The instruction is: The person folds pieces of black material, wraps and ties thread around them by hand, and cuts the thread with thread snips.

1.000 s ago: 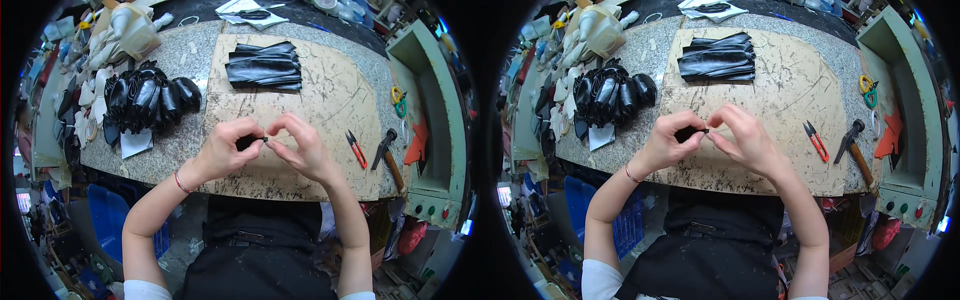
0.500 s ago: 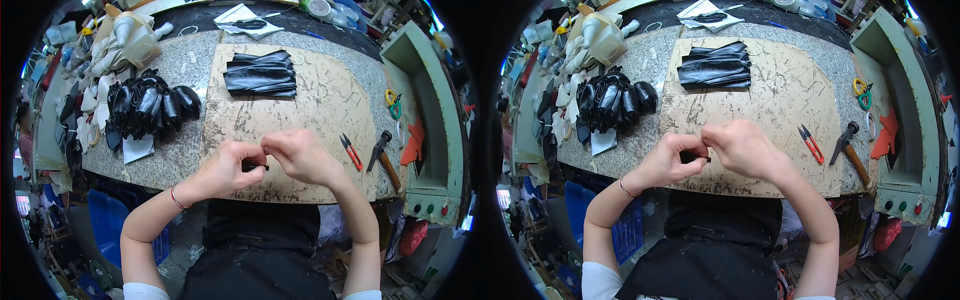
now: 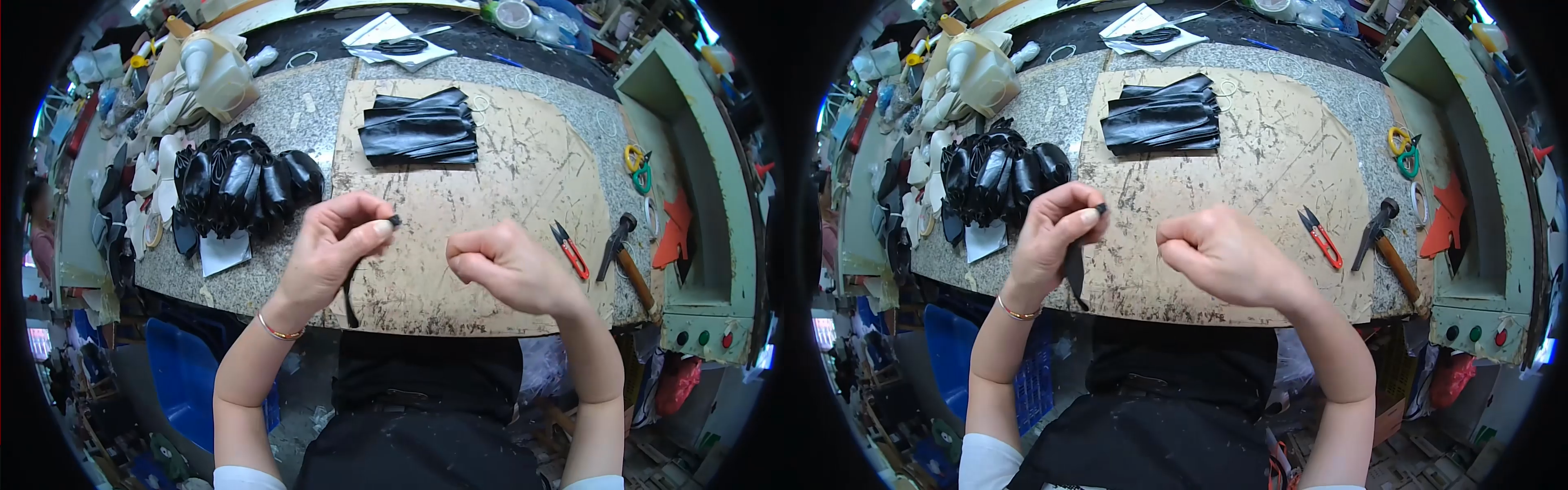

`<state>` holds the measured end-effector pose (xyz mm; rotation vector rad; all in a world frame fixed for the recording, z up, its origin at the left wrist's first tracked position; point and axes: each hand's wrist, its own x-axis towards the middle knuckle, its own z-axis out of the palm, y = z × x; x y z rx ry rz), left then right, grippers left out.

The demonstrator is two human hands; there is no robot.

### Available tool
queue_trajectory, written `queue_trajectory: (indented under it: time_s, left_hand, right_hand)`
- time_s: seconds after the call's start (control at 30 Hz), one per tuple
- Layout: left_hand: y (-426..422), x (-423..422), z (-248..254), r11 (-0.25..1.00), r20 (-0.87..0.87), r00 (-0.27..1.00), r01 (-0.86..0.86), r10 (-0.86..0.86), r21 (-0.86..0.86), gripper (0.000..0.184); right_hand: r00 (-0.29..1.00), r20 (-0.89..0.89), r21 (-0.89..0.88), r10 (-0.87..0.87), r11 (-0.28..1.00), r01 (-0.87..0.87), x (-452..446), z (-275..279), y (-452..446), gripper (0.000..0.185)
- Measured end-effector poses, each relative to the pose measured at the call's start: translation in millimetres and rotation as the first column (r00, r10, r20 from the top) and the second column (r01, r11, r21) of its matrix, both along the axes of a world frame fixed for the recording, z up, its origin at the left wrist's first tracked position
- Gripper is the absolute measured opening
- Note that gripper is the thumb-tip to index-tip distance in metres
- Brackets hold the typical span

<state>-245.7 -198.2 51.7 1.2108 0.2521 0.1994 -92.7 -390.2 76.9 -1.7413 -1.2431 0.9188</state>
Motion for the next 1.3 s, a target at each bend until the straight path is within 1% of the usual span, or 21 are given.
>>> queue_trajectory:
  time_s: [0.03,0.13,0.3,0.53,0.63,0.67,0.73,0.77,0.87,0.93,0.97,1.0,1.03,1.07,1.1,1.13,1.17,1.2,1.23,1.27,1.3]
  left_hand:
    - [-5.0,1.1,-0.7,0.997,0.002,0.999,0.041,-0.041,0.06,0.012]
    - [-17.1,7.9,-11.4,0.966,0.062,0.978,0.207,-0.199,-0.155,0.012]
    - [-33.2,8.5,-12.4,0.941,-0.019,0.974,0.213,-0.226,-0.263,0.015]
    - [-31.4,6.9,-22.0,0.937,0.005,0.963,0.263,-0.269,-0.229,0.016]
    - [-34.7,5.0,-16.0,0.981,-0.108,0.976,0.193,-0.188,0.032,0.013]
    - [-34.9,5.4,-13.2,0.966,-0.114,0.981,0.175,-0.155,0.192,0.012]
    - [-35.1,6.6,-6.8,0.86,-0.11,0.99,0.128,-0.085,0.493,0.009]
    - [-36.5,10.1,-3.4,0.747,0.049,0.998,-0.006,-0.036,0.664,0.007]
    - [-35.1,10.2,1.7,0.685,0.085,0.996,-0.077,0.022,0.724,0.008]
    - [-30.0,2.3,10.5,0.931,-0.048,0.999,0.041,-0.025,0.363,0.006]
    - [-30.0,-1.8,15.4,0.985,-0.103,0.992,0.089,-0.074,0.145,0.006]
    - [-39.1,-3.3,19.5,0.982,-0.065,0.984,0.173,-0.168,0.077,0.006]
    - [-41.7,-3.0,14.3,0.913,-0.068,0.97,0.243,-0.234,0.328,0.007]
    - [-42.6,-3.1,8.4,0.779,-0.088,0.953,0.289,-0.29,0.557,0.008]
    - [-42.0,-2.9,7.4,0.712,-0.099,0.977,0.206,-0.19,0.671,0.011]
    - [-36.9,-1.3,0.0,0.729,-0.106,0.992,0.127,-0.076,0.672,0.009]
    - [-28.4,-3.2,4.0,0.873,-0.136,0.988,0.129,-0.072,0.471,0.009]
    - [-22.5,-4.9,10.6,0.964,-0.167,0.983,0.12,-0.081,0.239,0.008]
    - [-26.2,-7.5,16.2,0.956,-0.099,0.973,0.226,-0.211,0.188,0.007]
    - [-26.0,-6.1,18.0,0.782,-0.158,0.908,0.415,-0.388,0.465,0.008]
    - [-26.3,-4.3,10.0,0.733,-0.182,0.931,0.361,-0.316,0.576,0.008]
  right_hand:
    - [0.999,-0.037,-0.026,0.002,1.0,-0.003,3.4,3.1,0.5,0.023]
    - [0.991,-0.131,-0.066,-0.006,0.998,-0.003,14.9,9.3,3.7,0.025]
    - [0.953,-0.303,0.021,-0.017,0.999,0.025,31.7,10.4,2.7,0.023]
    - [0.946,-0.325,0.002,-0.02,1.0,0.021,35.7,14.2,1.6,0.023]
    - [0.978,-0.202,0.063,0.052,0.997,-0.04,33.0,5.1,0.6,0.023]
    - [0.985,-0.162,0.03,0.058,0.998,-0.054,28.8,8.6,-0.4,0.022]
    - [0.994,-0.081,-0.036,0.077,0.996,-0.08,12.9,24.3,-3.5,0.021]
    - [0.994,-0.015,-0.037,0.108,0.993,-0.108,4.6,29.2,-6.1,0.02]
    - [0.994,0.023,-0.01,0.105,0.994,-0.105,-17.0,15.9,-11.9,0.019]
    - [0.998,-0.009,0.006,0.055,0.998,-0.055,-16.3,-3.0,-11.6,0.016]
    - [0.998,-0.061,0.052,0.004,0.999,-0.001,-13.9,-16.3,-10.5,0.015]
    - [0.992,-0.117,0.095,-0.047,0.994,0.058,-13.3,-20.9,-9.8,0.014]
    - [0.997,-0.035,0.071,-0.071,0.995,0.074,-13.9,-16.9,-12.2,0.013]
    - [0.997,0.044,0.092,-0.057,0.994,0.053,-18.5,-11.3,-13.7,0.012]
    - [0.991,0.123,0.115,-0.042,0.993,0.027,-27.2,-6.0,-15.9,0.012]
    - [0.978,0.204,0.138,-0.031,0.99,0.003,-35.5,-1.1,-17.9,0.011]
    - [0.954,0.298,0.133,-0.032,0.991,-0.008,-42.3,3.0,-19.7,0.007]
    - [0.964,0.261,0.151,-0.049,0.989,0.009,-37.8,-1.1,-17.6,0.006]
    - [0.973,0.22,0.165,-0.07,0.986,0.034,-31.6,-10.2,-15.3,0.006]
    - [0.98,0.18,0.177,-0.089,0.983,0.057,-28.1,-17.1,-14.1,0.006]
    - [0.963,0.252,0.239,-0.096,0.97,0.034,-37.5,-20.4,-15.6,0.005]
